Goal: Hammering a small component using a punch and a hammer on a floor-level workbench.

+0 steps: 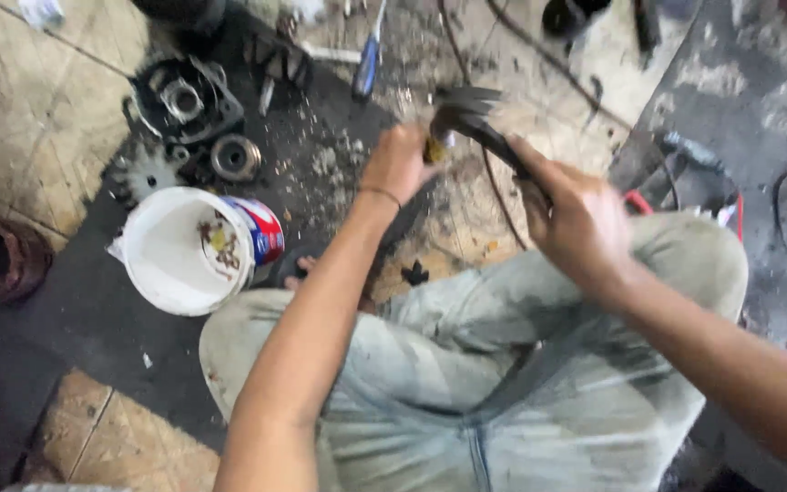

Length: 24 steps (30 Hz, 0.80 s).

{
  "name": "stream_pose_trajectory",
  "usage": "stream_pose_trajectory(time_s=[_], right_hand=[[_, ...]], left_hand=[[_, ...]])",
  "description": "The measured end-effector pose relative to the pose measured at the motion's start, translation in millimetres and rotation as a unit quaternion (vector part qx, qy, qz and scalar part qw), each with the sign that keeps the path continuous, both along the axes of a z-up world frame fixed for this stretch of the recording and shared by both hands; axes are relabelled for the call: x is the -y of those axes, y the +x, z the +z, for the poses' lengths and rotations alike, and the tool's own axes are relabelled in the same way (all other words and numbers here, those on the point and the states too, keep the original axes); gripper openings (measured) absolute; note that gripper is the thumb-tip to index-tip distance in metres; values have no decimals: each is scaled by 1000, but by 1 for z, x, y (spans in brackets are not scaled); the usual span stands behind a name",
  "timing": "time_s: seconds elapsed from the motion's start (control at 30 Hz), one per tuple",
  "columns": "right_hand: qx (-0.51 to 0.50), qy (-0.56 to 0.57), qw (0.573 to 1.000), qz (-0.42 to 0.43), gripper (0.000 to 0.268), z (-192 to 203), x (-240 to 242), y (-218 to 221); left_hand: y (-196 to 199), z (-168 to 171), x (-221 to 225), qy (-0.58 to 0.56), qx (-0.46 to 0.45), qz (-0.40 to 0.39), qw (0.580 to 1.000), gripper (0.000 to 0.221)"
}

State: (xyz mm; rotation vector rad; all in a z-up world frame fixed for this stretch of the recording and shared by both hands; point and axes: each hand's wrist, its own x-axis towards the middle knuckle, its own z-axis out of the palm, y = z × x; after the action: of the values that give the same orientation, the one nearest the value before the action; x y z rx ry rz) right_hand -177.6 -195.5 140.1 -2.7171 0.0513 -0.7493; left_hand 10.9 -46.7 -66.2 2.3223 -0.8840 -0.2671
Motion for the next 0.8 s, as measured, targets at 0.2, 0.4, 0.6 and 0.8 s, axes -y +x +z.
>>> stream_pose_trajectory(time_s=[0.2,0.4,0.6,0.8], right_hand=[[26,104,994,3,42,17,-12,4],[-75,57,996,2,41,20,-1,7],[-103,56,993,-6,47,3,-9,1],[46,109,992,-43,44,8,-12,-8]], left_hand=[[-10,-10,-9,27,-7,-12,1000,46],[6,-23,2,11,52,-56,997,45],[4,1,1,2,20,-12,1000,42],[-10,7,-12,39,58,-8,998,45]])
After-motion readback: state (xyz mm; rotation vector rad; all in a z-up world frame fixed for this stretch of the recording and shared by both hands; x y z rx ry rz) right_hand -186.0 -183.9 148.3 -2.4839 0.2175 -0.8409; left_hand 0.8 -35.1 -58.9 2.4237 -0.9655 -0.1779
